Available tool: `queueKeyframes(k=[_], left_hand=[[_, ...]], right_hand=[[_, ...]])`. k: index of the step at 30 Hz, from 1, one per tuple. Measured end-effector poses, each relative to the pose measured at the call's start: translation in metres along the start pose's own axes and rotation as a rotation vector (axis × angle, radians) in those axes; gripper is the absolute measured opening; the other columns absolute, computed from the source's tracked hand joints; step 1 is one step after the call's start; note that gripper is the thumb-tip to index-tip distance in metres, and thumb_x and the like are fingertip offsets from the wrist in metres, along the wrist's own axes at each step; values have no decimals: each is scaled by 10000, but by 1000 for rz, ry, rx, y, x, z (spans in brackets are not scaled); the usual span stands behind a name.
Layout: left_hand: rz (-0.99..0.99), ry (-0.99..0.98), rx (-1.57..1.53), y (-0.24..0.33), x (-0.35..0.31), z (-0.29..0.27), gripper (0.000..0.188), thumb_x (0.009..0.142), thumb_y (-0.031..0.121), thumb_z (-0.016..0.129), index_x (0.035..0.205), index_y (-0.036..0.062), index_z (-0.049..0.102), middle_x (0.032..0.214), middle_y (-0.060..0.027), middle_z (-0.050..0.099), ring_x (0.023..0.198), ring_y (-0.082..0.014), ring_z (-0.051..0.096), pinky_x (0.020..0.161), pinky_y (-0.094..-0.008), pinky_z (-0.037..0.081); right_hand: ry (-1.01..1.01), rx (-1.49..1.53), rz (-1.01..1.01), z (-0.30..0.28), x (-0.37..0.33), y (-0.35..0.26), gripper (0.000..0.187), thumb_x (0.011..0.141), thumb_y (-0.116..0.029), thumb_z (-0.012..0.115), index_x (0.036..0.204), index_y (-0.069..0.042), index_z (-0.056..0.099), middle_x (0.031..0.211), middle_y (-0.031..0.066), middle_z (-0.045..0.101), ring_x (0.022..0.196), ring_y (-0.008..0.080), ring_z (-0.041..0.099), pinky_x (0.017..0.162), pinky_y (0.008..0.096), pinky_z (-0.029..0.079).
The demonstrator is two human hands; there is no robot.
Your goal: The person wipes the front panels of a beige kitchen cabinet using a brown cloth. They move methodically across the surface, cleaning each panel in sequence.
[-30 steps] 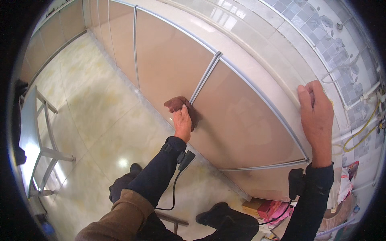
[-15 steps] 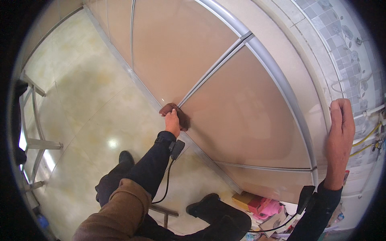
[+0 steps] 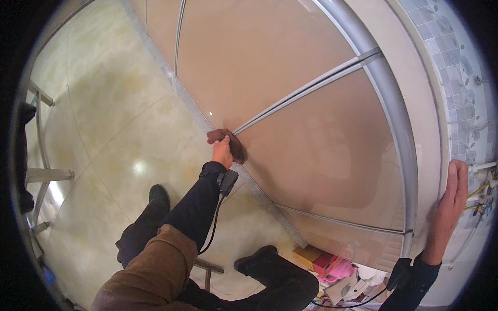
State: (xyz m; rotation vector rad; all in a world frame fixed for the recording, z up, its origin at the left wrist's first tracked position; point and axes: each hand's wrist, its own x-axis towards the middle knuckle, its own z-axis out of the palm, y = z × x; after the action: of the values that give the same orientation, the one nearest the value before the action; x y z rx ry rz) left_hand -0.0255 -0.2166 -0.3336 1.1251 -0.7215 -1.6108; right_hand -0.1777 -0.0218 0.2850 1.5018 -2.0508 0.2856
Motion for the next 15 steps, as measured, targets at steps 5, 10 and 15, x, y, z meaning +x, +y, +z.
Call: queueKeyframes(k=[5, 10, 15], left_hand=[[-108, 7, -151, -37, 6, 0, 351, 1035, 176, 571, 1322, -24, 561, 1178, -203, 675, 1092, -288, 648, 926, -404, 507], [-478, -13, -97, -31, 0, -4, 425, 1046, 303, 555, 1345, 1, 556, 1206, -161, 678, 1106, -280, 654, 924, -389, 509], [-715, 12, -162, -5, -14, -1, 492, 1038, 379, 552, 1407, 56, 518, 1342, -118, 611, 1195, -286, 603, 950, -453, 498]], right_hand=[[1, -71, -25, -3, -2, 2, 240, 1102, -182, 421, 1097, 27, 540, 1093, 116, 561, 1017, 228, 556, 952, 278, 423], [34, -35, 120, -2, -5, 2, 279, 1112, -249, 427, 1113, -5, 563, 1061, 93, 571, 993, 202, 558, 951, 283, 426], [0, -44, 49, -6, -1, 4, 286, 1114, -266, 429, 1107, -13, 563, 1037, 85, 566, 979, 186, 546, 940, 283, 423]])
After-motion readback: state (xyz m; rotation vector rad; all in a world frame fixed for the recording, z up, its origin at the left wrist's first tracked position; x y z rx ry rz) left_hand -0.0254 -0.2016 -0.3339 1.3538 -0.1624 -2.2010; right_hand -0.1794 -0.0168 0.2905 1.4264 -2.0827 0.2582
